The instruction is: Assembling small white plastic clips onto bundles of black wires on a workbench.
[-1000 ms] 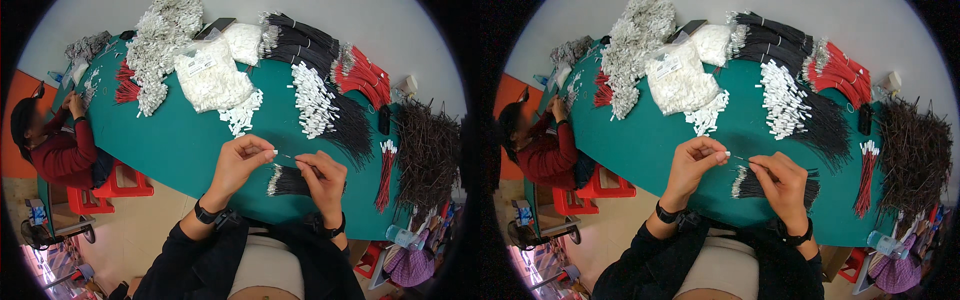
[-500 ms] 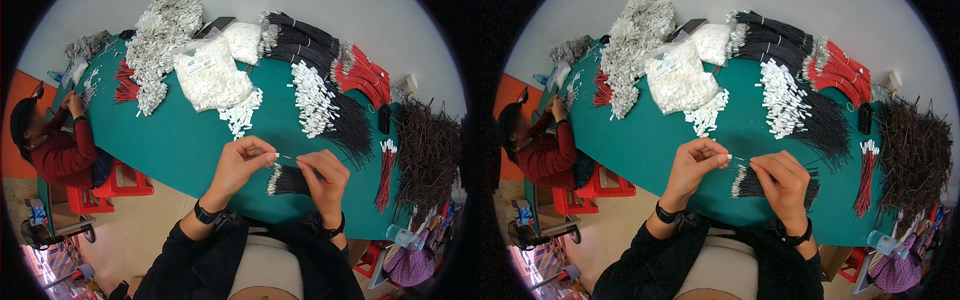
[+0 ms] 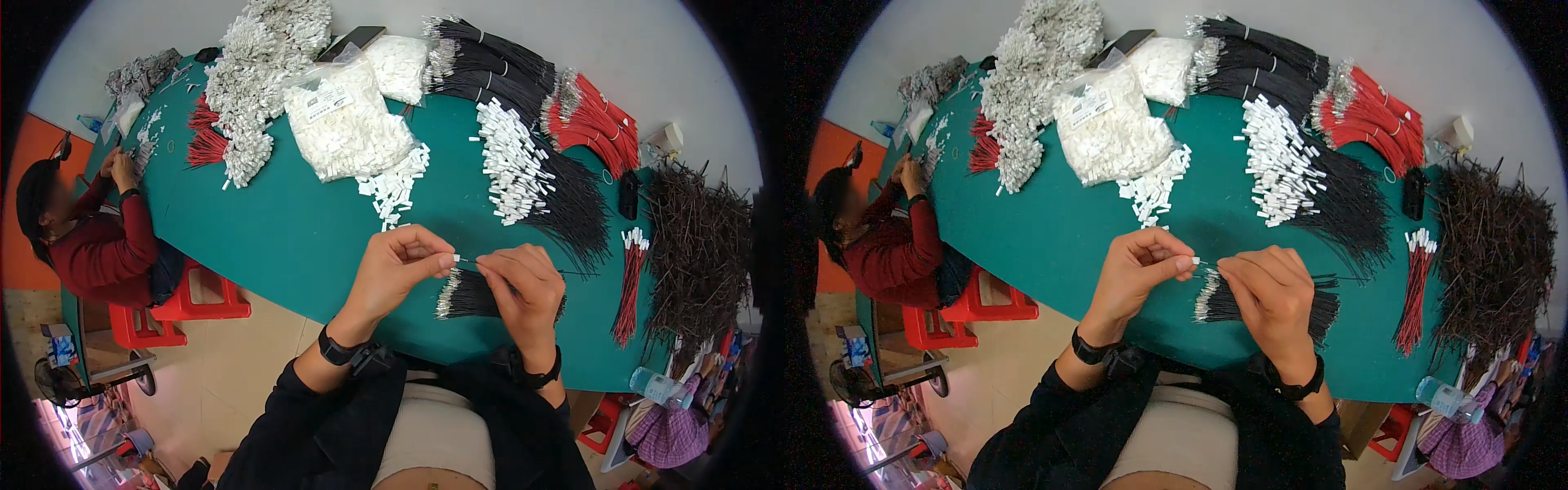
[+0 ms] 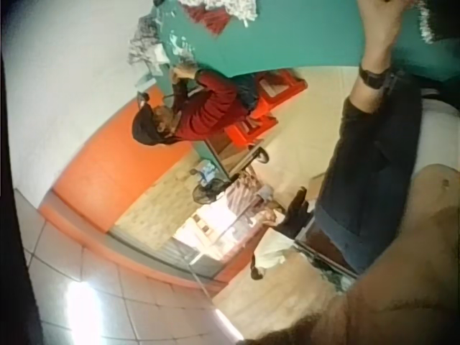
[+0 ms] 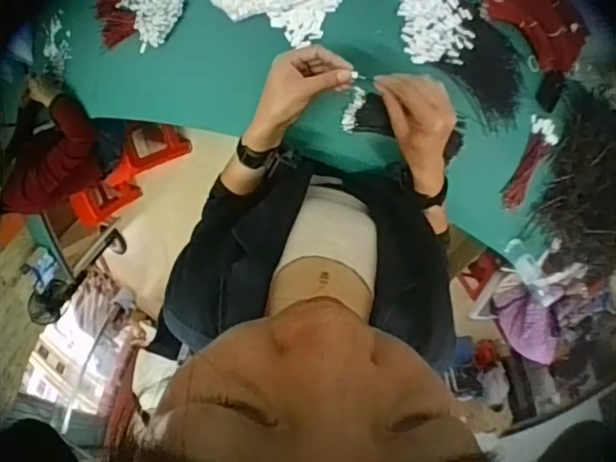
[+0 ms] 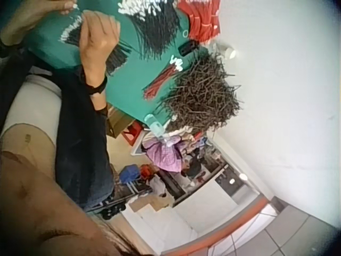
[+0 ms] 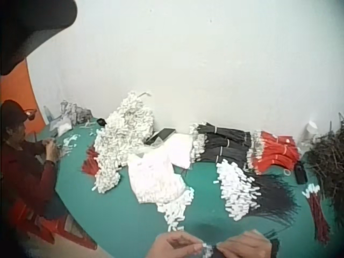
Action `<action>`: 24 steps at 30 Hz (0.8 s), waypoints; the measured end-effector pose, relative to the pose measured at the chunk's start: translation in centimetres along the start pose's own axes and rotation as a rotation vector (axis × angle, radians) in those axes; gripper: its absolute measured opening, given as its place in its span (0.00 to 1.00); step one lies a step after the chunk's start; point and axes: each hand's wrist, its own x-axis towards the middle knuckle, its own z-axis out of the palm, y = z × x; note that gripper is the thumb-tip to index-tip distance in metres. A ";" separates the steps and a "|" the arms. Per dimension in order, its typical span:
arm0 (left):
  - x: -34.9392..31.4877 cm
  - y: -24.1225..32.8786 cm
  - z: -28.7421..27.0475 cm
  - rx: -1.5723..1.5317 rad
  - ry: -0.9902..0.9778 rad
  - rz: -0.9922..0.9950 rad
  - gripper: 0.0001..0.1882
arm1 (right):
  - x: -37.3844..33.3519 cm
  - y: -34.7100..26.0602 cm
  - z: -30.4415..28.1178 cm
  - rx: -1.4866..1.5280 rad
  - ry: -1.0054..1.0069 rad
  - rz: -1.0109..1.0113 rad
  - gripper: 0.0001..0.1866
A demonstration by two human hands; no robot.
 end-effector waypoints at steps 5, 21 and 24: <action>-0.1 -0.3 -0.3 0.012 -0.012 0.004 0.04 | -0.2 -0.1 0.3 0.127 -0.025 0.089 0.09; -0.3 -0.6 0.2 0.096 -0.016 -0.011 0.04 | -0.3 0.1 0.6 0.193 -0.080 0.141 0.06; -0.4 -0.8 -0.1 0.110 -0.024 -0.023 0.05 | -0.2 0.1 0.6 0.188 -0.113 0.156 0.06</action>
